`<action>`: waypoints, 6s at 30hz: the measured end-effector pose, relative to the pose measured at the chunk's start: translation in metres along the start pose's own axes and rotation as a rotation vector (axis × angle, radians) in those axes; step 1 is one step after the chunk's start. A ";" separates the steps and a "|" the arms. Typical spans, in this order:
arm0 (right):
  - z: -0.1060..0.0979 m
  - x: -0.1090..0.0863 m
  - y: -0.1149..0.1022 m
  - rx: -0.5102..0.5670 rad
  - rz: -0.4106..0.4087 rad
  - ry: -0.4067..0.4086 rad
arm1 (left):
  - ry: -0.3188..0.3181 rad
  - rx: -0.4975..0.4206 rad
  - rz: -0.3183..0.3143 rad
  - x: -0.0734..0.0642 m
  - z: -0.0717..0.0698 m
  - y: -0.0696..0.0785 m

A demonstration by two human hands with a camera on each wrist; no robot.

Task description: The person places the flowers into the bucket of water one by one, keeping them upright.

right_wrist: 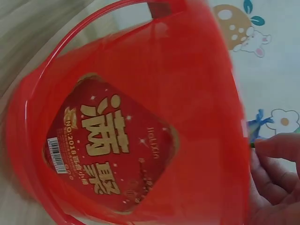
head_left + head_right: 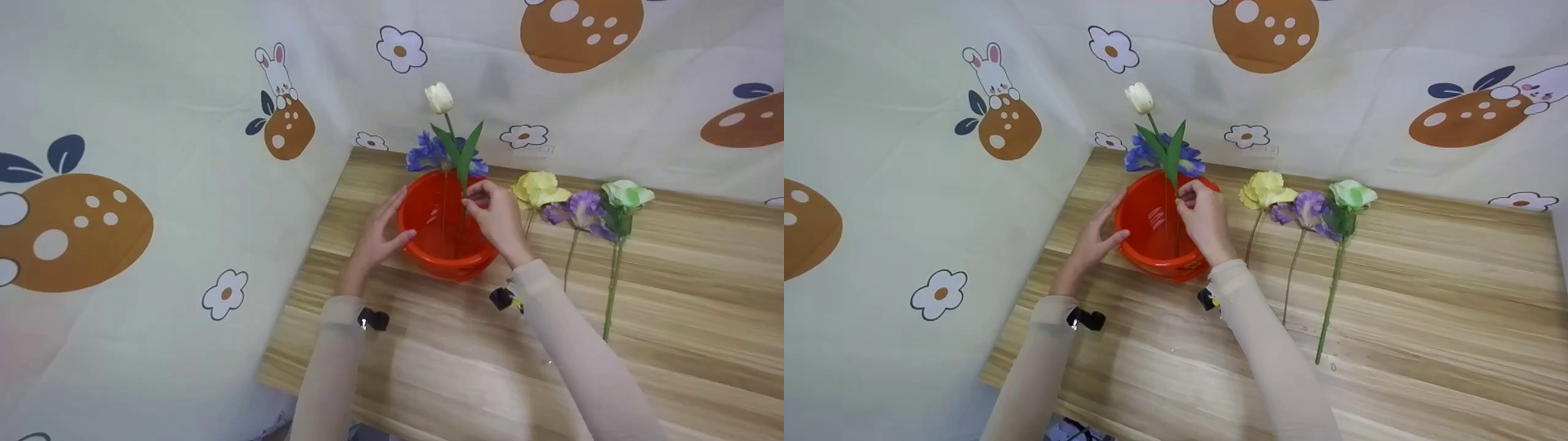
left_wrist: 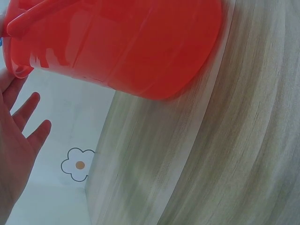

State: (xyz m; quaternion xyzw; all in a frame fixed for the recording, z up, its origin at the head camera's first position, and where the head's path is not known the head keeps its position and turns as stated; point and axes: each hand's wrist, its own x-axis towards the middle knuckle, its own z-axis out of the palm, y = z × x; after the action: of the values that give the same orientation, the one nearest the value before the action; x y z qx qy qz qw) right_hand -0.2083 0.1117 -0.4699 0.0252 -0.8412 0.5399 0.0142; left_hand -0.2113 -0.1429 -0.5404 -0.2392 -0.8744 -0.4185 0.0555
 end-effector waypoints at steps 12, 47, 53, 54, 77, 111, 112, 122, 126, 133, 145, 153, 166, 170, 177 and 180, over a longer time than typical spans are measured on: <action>0.013 0.015 0.000 -0.251 0.069 -0.084 | -0.012 -0.012 -0.025 0.000 -0.001 0.002; 0.022 0.015 0.004 -0.232 0.070 -0.098 | 0.006 -0.029 0.007 0.000 0.000 0.002; 0.014 0.011 -0.001 -0.153 0.034 -0.066 | 0.002 -0.033 -0.009 -0.001 0.000 0.002; 0.012 0.010 -0.002 -0.142 0.030 -0.061 | 0.000 -0.034 -0.011 -0.001 0.000 0.002; -0.065 -0.001 0.008 0.297 0.064 0.072 | 0.003 -0.038 -0.041 -0.001 -0.001 0.002; -0.180 -0.053 0.119 0.764 0.239 0.326 | 0.005 -0.064 -0.008 0.000 0.002 0.000; -0.181 -0.055 0.123 0.764 0.249 0.330 | 0.003 -0.062 -0.010 0.000 0.001 0.000; -0.187 -0.077 0.157 0.803 0.327 0.326 | 0.012 -0.052 -0.006 0.000 0.001 -0.001; -0.186 -0.085 0.173 0.790 0.355 0.342 | 0.013 -0.051 -0.006 0.000 0.001 -0.001; -0.184 -0.097 0.195 0.743 0.364 0.327 | 0.015 -0.039 -0.002 -0.001 0.001 -0.001; -0.183 -0.108 0.219 0.765 0.445 0.239 | 0.008 -0.042 -0.012 -0.001 0.001 0.001; -0.181 -0.108 0.248 0.733 0.463 0.236 | 0.006 -0.057 -0.009 -0.001 0.001 0.000; -0.181 -0.109 0.254 0.672 0.478 0.194 | 0.011 -0.067 -0.014 -0.001 0.000 0.004; -0.181 -0.107 0.262 0.671 0.501 0.158 | 0.011 -0.059 -0.009 -0.001 0.000 0.004; -0.181 -0.104 0.251 0.646 0.537 0.090 | 0.011 -0.070 -0.021 -0.001 0.001 0.002; -0.180 -0.105 0.231 0.602 0.539 0.066 | 0.014 -0.072 -0.022 0.000 0.001 0.002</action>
State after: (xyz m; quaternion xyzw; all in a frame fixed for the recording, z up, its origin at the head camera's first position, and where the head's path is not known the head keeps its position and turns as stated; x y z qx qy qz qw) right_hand -0.1175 0.3742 -0.6105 -0.2104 -0.6212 0.7470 -0.1088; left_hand -0.2100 -0.1412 -0.5401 -0.2283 -0.8610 -0.4520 0.0485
